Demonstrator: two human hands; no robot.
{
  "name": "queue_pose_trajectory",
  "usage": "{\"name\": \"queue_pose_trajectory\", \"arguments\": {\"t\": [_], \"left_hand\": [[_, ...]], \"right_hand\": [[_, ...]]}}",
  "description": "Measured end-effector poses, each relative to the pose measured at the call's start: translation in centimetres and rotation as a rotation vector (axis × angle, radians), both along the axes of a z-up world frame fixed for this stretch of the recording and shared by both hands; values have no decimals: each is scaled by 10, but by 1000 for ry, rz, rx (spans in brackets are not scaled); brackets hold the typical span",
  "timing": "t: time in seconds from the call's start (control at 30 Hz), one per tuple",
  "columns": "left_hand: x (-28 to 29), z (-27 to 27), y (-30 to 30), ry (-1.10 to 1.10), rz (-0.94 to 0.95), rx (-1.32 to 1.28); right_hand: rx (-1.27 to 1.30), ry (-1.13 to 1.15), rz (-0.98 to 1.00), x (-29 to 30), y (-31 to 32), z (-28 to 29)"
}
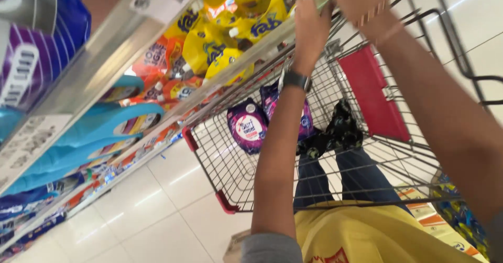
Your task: Collect detergent pouches and small bottles from a store shelf and place them into a shopping cart.
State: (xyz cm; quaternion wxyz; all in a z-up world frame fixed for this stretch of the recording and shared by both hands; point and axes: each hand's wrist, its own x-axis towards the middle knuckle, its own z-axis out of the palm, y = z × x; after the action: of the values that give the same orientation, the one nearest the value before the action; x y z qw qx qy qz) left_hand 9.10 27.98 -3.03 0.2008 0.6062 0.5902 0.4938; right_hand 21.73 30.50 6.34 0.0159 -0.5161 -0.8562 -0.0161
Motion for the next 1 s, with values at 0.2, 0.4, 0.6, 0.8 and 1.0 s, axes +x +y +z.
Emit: {"name": "queue_pose_trajectory", "arguments": {"t": [0.2,0.4,0.6,0.8,1.0], "left_hand": [[-32,19,-188,-69,84,-95],[-68,-113,-330,114,379,-474],[-83,-143,-348,91,337,-670],[-101,-148,-343,0,387,-762],[-115,-148,-353,-57,339,-665]], "right_hand": [[316,700,101,-50,-164,-89],[-816,-111,-29,-10,-319,-257],[-1173,-435,40,14,-335,-302],[-1338,-43,216,12,-306,-305],[-1122,1040,-354,-72,-246,-231]]}}
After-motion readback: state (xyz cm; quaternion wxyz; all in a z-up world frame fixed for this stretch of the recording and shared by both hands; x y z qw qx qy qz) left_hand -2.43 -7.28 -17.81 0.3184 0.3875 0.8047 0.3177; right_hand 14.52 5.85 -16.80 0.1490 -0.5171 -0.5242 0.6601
